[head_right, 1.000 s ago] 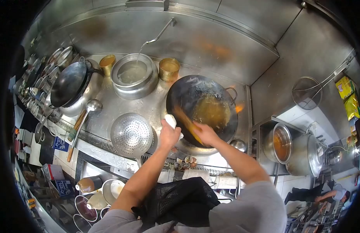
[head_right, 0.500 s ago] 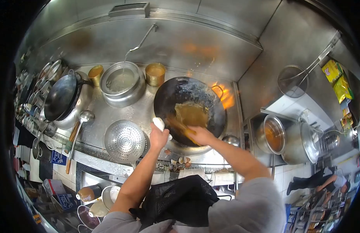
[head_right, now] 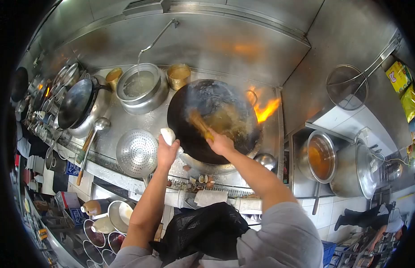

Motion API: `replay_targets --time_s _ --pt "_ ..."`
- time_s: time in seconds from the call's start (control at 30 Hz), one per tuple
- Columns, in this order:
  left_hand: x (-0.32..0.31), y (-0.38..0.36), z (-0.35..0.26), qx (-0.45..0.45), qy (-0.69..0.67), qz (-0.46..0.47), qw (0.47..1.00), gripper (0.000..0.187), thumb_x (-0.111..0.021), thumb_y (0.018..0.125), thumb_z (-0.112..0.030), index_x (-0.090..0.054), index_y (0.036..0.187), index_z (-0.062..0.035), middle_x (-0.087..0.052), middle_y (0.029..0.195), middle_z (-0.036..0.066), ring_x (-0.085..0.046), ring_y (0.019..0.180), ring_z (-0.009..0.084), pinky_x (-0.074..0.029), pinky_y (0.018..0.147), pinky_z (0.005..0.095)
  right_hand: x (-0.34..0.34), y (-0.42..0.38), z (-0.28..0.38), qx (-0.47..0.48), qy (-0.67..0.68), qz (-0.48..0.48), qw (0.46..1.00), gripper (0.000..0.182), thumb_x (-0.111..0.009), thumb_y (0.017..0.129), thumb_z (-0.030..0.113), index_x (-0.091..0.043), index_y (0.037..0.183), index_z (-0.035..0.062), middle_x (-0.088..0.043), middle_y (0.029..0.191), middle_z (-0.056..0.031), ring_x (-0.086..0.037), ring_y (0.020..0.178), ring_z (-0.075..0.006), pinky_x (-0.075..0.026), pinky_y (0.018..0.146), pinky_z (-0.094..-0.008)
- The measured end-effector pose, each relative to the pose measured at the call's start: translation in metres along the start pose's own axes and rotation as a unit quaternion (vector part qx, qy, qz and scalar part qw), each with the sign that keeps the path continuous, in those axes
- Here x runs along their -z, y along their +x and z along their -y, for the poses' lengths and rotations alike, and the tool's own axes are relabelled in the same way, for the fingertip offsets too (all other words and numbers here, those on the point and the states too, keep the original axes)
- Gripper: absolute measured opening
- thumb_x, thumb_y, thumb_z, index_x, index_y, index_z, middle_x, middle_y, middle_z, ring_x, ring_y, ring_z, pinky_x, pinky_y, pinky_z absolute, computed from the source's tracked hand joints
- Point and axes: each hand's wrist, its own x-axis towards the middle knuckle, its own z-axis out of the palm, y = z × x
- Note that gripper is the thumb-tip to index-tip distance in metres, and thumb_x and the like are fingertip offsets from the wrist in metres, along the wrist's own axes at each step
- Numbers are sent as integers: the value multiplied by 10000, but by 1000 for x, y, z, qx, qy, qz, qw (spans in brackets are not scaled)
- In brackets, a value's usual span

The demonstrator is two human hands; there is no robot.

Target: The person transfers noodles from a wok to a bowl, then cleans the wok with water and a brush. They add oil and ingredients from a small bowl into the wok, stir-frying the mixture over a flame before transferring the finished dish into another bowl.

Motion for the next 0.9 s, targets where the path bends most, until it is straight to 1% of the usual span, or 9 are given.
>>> replay_targets --time_s 0.13,0.23,0.33,0.4,0.43,0.5,0.53,0.77,0.9 --pt "-10 -16 -14 5 7 -42 999 626 -690 801 -272 -393 1280 0 -636 1063 342 -611 1025 501 -476 911 502 74 -51 -69 105 -116 174 972 544 -505 940 509 -402 1465 405 -697 1117 -132 -675 1018 -321 -532 856 -455" --pt "-9 -2 -16 27 49 -19 998 631 -684 791 -248 -379 1270 29 -629 1067 349 -604 1023 510 -474 909 511 148 -50 -95 87 -335 124 930 493 -451 965 504 -429 1448 407 -699 1119 -134 -690 968 -306 -544 819 -449" --pt "-6 2 -12 28 80 -1 996 633 -674 778 -221 -367 1260 51 -625 1055 357 -602 1013 515 -473 906 516 150 30 -73 17 -265 24 964 445 -464 958 459 -501 1387 346 -697 1117 -160 -697 951 -332 -558 798 -453" --pt "-5 3 -8 11 79 2 997 628 -666 763 -204 -364 1252 49 -625 1037 362 -601 1000 517 -471 903 519 84 96 -35 -21 -190 44 980 454 -484 953 439 -507 1383 297 -699 1086 -180 -688 981 -351 -548 836 -474" --pt "-1 4 -6 11 78 2 997 628 -666 763 -204 -364 1252 49 -625 1037 362 -601 1000 517 -471 903 519 43 88 -15 -84 -98 -34 991 487 -508 947 421 -490 1407 262 -695 1090 -199 -671 1020 -376 -530 883 -498" --pt "2 4 -7 7 42 2 999 616 -665 760 -199 -365 1240 46 -628 1016 366 -604 986 520 -471 896 525 -8 58 11 -46 -2 -101 994 554 -484 968 466 -424 1476 253 -711 1043 -179 -654 1055 -362 -513 913 -490" --pt "2 3 -11 8 38 6 999 616 -665 760 -199 -365 1240 46 -628 1016 366 -604 986 520 -471 896 525 -8 40 17 -33 33 -35 998 553 -490 963 470 -412 1480 290 -702 1071 -178 -659 1037 -362 -516 904 -482" --pt "1 0 -13 23 52 27 998 651 -663 769 -200 -334 1271 52 -642 979 355 -620 956 513 -480 889 518 131 -38 -57 31 -297 177 938 485 -452 978 467 -510 1404 243 -694 1092 -177 -674 996 -354 -529 871 -477" --pt "6 8 -11 16 74 53 996 690 -674 766 -204 -323 1297 62 -642 996 354 -623 969 502 -484 895 510 124 83 -54 36 -288 15 957 409 -479 972 414 -576 1306 199 -720 992 -163 -694 914 -376 -550 820 -485"
